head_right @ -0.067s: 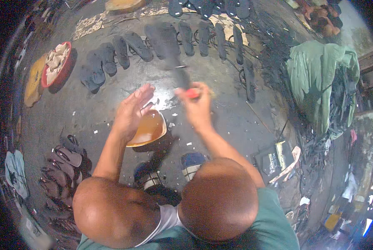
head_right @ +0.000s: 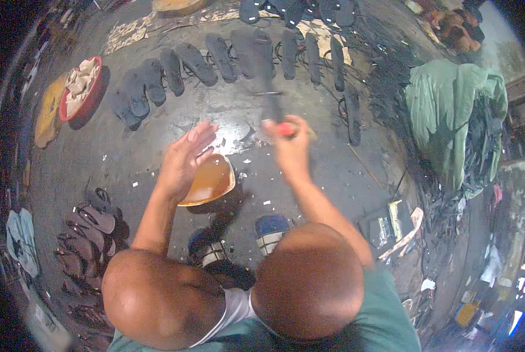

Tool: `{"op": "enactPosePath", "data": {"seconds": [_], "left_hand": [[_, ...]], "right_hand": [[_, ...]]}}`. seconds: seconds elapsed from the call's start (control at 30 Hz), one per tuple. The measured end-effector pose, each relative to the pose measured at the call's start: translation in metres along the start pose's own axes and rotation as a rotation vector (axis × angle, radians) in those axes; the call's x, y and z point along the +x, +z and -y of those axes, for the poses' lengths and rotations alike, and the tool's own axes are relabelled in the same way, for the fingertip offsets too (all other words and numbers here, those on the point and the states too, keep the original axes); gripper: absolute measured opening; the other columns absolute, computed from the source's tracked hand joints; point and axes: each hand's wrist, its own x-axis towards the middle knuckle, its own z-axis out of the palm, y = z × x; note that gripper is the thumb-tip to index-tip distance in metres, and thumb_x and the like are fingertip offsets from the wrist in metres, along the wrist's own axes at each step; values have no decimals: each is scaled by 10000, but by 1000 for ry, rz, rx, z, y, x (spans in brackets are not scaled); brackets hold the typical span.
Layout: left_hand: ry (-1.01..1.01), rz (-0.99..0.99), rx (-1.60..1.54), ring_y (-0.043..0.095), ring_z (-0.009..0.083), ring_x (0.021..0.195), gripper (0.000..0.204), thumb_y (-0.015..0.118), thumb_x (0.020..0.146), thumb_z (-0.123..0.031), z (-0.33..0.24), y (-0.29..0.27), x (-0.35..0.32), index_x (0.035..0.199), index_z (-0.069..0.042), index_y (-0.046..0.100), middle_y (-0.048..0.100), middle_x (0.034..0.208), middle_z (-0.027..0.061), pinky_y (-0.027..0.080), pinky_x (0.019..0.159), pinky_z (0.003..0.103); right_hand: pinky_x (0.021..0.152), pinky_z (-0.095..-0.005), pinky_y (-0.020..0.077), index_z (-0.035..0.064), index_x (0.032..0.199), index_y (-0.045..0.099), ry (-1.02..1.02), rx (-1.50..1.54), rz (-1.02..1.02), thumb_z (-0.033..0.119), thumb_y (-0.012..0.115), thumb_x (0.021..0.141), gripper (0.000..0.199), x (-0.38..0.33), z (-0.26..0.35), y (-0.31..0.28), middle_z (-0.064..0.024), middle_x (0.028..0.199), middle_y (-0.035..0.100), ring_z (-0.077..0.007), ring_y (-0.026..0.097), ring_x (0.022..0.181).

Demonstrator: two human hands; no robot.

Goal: The person sits on the ground and repeatedly picks up black flip-flops, applies a brown liquid with a brush, and places them back in a row. The person handles flip-flops one at a time, dipping the brush into a container and coating the soles and straps.

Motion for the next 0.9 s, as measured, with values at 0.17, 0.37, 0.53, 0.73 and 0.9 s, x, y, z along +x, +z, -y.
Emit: {"op": "enactPosePath", "data": {"seconds": [0.17, 0.37, 0.53, 0.73, 0.9], "left_hand": [[149, -332, 69, 540, 253, 1278, 504, 598, 985, -367, 3, -72, -33, 1334, -4, 584, 623, 1315, 134, 393, 1087, 385], [264, -914, 731, 550, 297, 1242, 528, 661, 928, -410, 25, -184, -69, 1296, -34, 620, 627, 1286, 187, 382, 1081, 404], [64, -1386, 1425, 336, 448, 1379, 674, 717, 830, -525, 22, -286, -152, 1311, -68, 604, 468, 1413, 303, 203, 1161, 520], [138, -1613, 1556, 250, 459, 1405, 707, 760, 776, -520, -18, -277, -215, 1319, -110, 568, 423, 1442, 253, 231, 1128, 595], [-417, -1714, 1566, 349, 468, 1371, 954, 701, 716, -714, -72, -319, -303, 1384, -60, 508, 462, 1429, 263, 260, 1109, 594]], "right_hand": [[874, -303, 438, 4, 1103, 607, -63, -235, -312, 380, 827, 797, 533, 106, -91, -61, -59, 1031, 599, -156, 536, 927], [1022, -414, 406, 14, 1306, 556, 11, -643, -382, 561, 784, 766, 802, 134, -128, -87, -221, 1260, 598, -350, 563, 1159], [909, -332, 480, -33, 1280, 527, -750, -737, -381, 139, 620, 949, 384, 136, -146, -106, -191, 1178, 639, -241, 620, 990], [741, -282, 473, 49, 1448, 461, -145, -108, 175, 366, 456, 1060, 501, 49, 34, -73, -123, 1134, 650, -143, 601, 898], [1017, -329, 412, -12, 1295, 603, -455, -558, 472, 410, 482, 1044, 506, 22, 56, -34, -102, 1229, 635, -197, 577, 1128]]}}
